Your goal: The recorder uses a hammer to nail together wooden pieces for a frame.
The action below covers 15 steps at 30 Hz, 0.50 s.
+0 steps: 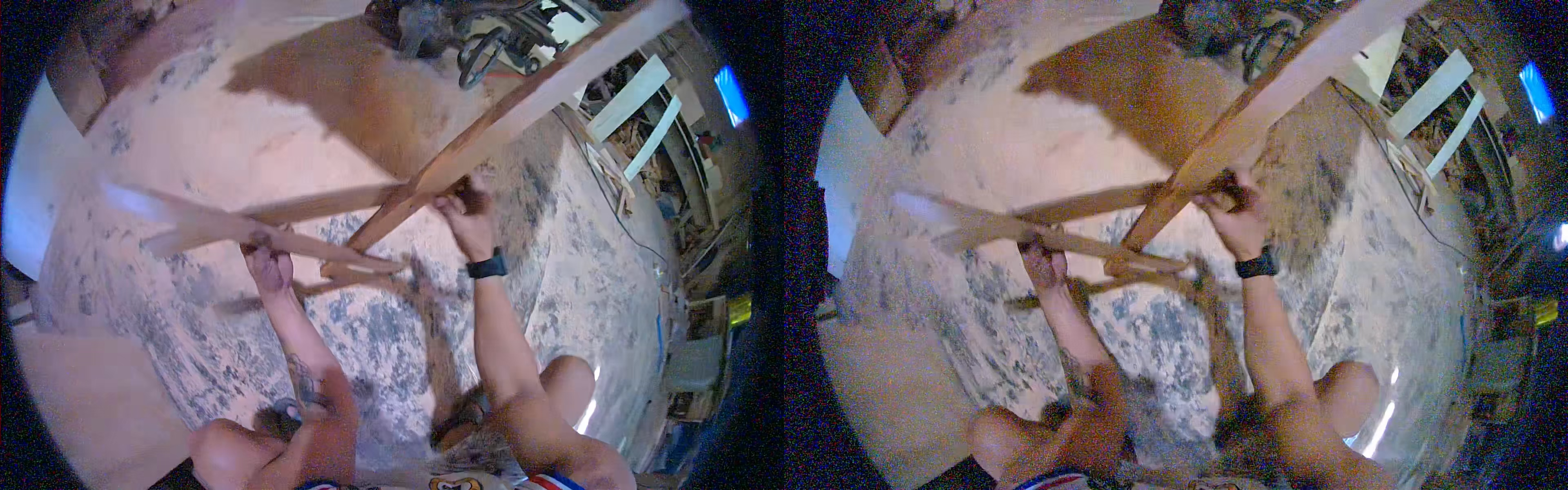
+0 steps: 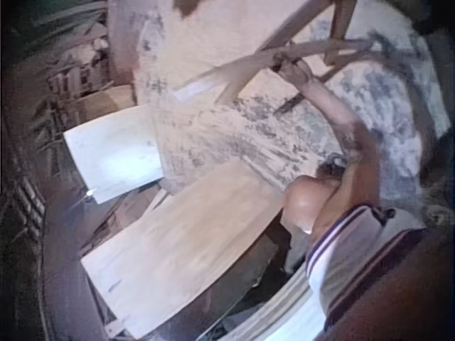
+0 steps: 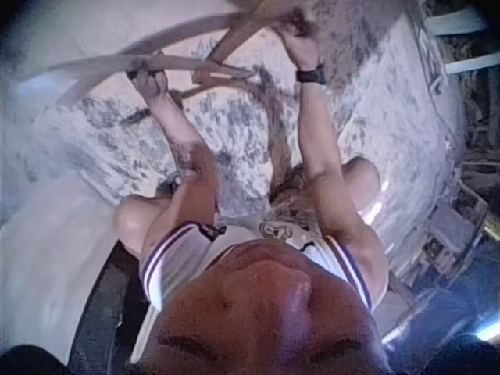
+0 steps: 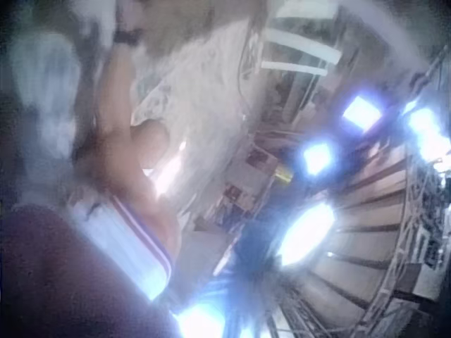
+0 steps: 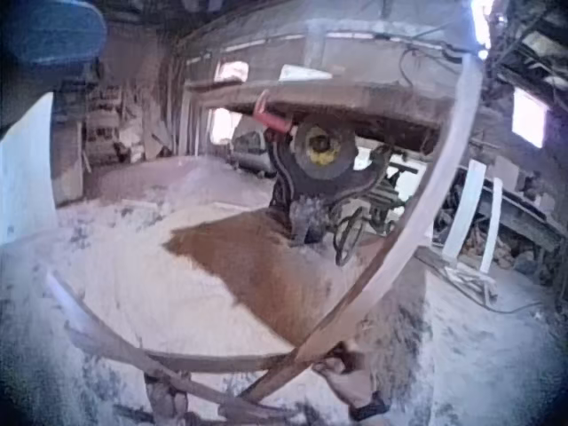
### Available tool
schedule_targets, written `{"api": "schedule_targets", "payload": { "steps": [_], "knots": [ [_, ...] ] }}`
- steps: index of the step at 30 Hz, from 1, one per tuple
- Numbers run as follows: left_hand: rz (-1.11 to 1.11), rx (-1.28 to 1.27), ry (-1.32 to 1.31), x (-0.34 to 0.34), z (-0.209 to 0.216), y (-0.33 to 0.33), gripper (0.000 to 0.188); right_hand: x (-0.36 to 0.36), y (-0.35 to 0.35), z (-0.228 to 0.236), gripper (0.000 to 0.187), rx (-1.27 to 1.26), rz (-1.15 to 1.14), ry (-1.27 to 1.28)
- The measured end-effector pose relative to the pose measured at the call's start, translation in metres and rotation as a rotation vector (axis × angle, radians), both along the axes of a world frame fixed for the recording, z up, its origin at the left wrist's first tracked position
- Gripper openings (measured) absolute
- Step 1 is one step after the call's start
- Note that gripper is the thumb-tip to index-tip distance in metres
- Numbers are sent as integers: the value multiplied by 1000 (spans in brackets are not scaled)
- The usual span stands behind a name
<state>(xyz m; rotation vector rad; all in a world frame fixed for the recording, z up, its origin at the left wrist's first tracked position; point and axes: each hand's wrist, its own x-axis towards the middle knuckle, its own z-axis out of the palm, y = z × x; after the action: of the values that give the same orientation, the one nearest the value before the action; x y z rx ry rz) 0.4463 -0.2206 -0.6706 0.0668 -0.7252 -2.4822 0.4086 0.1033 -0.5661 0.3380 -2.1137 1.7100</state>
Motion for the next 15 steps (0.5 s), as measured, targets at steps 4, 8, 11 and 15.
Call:
{"api": "schedule_targets", "payload": {
  "steps": [4,8,11,15],
  "knots": [
    [46,32,-131,5,43,24,63,3,3,20,58,20,-173,79],
    [49,-44,-156,46,149,25,68,40,-1,139,55,-149,-226,53],
    [20,-27,-232,69,280,66,68,81,47,243,57,-79,-335,-24],
    [-71,-81,-247,97,470,117,68,137,97,393,56,-54,-415,144]
  ]
}}
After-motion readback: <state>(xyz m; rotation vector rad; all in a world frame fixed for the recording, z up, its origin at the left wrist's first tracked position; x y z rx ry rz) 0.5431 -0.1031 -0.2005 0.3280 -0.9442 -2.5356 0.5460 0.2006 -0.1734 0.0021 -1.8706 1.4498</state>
